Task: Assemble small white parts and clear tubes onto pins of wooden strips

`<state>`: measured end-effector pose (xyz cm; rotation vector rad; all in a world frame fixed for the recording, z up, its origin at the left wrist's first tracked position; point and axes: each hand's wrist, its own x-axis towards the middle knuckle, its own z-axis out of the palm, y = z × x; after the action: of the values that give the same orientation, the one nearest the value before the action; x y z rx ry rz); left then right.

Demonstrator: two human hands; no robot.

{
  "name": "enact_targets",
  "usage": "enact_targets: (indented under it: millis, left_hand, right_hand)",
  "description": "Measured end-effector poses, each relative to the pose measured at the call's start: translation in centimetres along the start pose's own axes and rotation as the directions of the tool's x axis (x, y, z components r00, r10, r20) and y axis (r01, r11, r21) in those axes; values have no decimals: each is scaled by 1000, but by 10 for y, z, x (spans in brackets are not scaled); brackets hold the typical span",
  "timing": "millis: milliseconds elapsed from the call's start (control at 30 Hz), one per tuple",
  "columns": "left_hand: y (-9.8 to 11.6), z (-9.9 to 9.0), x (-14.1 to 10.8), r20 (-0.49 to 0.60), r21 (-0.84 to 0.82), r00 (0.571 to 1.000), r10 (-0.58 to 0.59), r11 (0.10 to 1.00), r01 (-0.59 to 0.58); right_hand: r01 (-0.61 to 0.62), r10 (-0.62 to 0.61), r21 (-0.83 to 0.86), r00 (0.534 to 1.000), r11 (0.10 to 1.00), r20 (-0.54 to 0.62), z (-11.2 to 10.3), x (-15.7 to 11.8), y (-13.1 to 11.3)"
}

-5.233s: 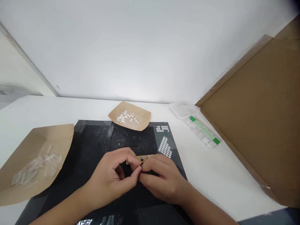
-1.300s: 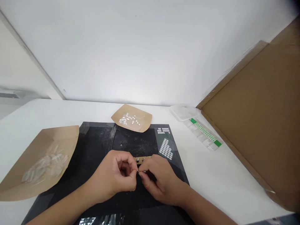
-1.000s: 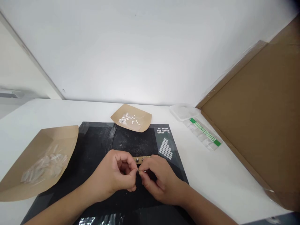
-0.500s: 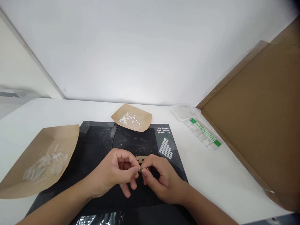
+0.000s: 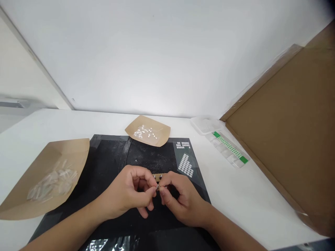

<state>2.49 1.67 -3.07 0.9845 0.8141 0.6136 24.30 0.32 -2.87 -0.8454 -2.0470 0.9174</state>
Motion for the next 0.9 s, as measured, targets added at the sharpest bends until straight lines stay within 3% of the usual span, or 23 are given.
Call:
enact_targets:
  millis: [567, 900]
  left_hand:
    - [0, 8, -4, -123, 232, 987, 107, 970, -76]
    - [3, 6, -6, -96, 180, 992, 77, 982, -59]
  right_hand:
    - [-76, 73, 64, 996, 995, 46, -1, 0, -2]
    - [-212, 192, 247, 976, 945, 103, -2, 0, -4]
